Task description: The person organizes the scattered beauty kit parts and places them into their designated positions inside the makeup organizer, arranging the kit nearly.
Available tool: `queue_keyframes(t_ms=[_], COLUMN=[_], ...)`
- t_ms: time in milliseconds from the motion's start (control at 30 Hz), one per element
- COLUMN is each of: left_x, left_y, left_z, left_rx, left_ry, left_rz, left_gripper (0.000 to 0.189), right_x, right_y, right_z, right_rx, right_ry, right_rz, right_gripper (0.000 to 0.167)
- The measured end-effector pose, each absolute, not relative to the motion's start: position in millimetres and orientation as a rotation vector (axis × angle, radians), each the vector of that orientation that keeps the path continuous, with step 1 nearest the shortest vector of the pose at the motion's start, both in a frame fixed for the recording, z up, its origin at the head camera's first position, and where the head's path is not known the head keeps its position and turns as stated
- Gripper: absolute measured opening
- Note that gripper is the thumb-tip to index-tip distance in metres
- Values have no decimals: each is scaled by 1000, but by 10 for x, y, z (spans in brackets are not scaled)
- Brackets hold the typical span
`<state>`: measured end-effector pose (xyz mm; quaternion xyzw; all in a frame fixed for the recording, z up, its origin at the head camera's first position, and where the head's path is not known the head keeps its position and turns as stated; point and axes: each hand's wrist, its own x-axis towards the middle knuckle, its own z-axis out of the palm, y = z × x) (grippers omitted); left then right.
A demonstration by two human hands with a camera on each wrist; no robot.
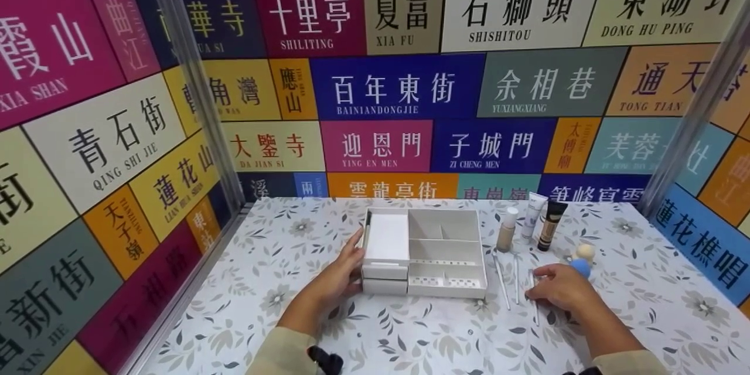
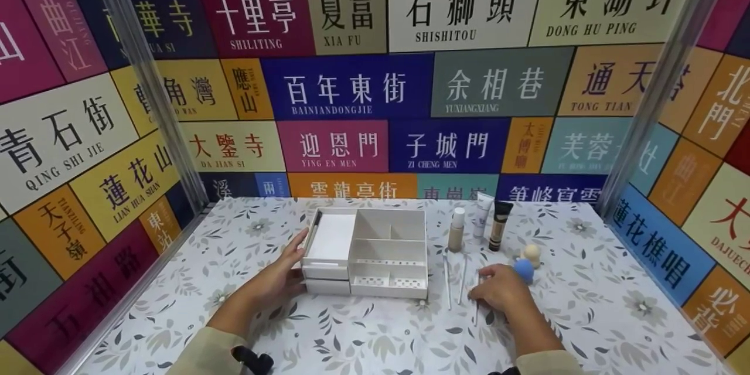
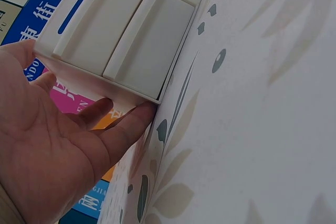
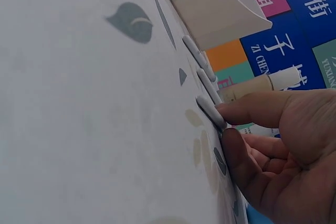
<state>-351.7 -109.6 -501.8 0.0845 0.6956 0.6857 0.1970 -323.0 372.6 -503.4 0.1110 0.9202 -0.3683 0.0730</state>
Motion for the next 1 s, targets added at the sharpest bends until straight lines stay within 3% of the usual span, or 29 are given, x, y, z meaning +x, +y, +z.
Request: queue_keyframes(t_ms=[600,1000], left_x=[-3519,-3526], left_y=[-1101,-1107], left_z=[-5039,-5037], left_rx=[208,216], left_ry=[1907,1900], left_rz=[1944,1948], left_gripper=[58,57], right_x=[-3202,-3229], right_y=[3698,3759], right_z=[-5003,-5067], right_rx=[322,444], right_ry=[2751,2580], right_rz=[-1117,-1526], right_gripper=[78,72])
